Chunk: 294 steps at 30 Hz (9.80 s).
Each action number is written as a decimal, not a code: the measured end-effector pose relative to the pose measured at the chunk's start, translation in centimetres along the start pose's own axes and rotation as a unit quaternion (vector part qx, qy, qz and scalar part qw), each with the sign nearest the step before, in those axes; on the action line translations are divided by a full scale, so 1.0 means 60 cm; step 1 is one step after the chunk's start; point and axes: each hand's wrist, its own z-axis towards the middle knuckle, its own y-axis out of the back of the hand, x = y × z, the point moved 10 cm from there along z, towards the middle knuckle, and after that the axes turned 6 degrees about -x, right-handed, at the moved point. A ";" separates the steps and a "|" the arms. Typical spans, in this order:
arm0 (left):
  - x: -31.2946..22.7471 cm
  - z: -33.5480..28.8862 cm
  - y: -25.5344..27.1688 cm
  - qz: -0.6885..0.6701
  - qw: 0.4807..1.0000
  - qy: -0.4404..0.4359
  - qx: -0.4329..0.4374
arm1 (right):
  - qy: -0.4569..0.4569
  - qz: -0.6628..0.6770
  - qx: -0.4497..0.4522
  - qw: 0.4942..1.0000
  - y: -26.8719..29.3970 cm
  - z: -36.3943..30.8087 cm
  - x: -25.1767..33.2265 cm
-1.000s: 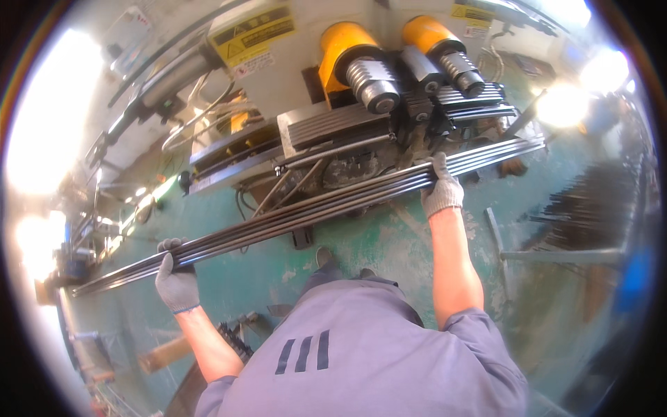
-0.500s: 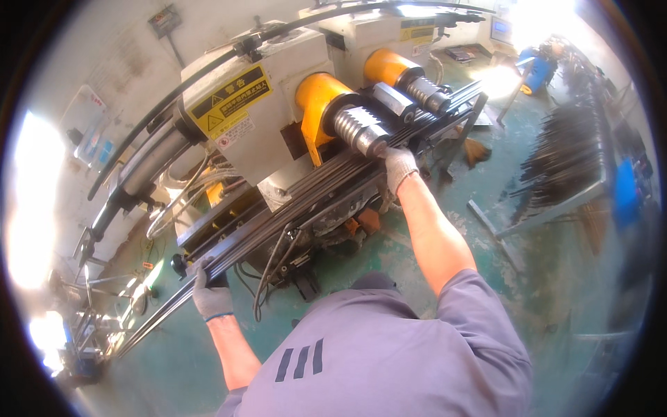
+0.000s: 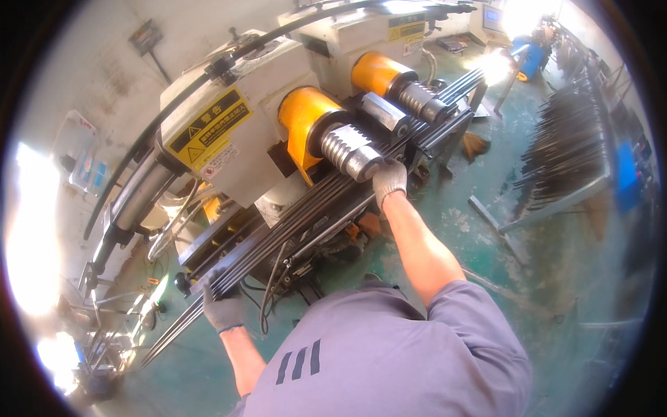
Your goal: The person picks up metal rods from a pile on a trolley, feeds them through a rolling machine one at a time, and then places the bent rods onto a separate rack.
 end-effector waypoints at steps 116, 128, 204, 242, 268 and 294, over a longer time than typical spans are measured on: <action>0.280 0.075 0.075 0.328 0.942 0.069 0.024 | -0.356 0.074 0.089 0.927 0.111 -0.192 -0.422; 0.212 0.000 -0.006 0.829 0.437 -0.274 0.214 | -0.230 0.188 0.014 0.955 0.159 -0.224 -0.206; 0.278 -0.261 -1.001 0.636 0.612 -0.395 0.255 | -0.098 0.537 0.002 0.838 0.145 0.138 0.095; 0.246 -0.192 -0.959 0.647 0.593 -0.374 0.302 | 0.373 -0.129 -0.131 0.910 0.165 0.094 0.137; 0.224 -0.176 -0.947 0.660 0.609 -0.335 0.284 | -0.058 0.459 0.040 0.886 0.127 0.123 0.063; 0.214 -0.435 -0.725 0.614 0.639 -0.461 0.049 | -0.134 0.537 0.014 0.833 0.386 -0.029 -0.050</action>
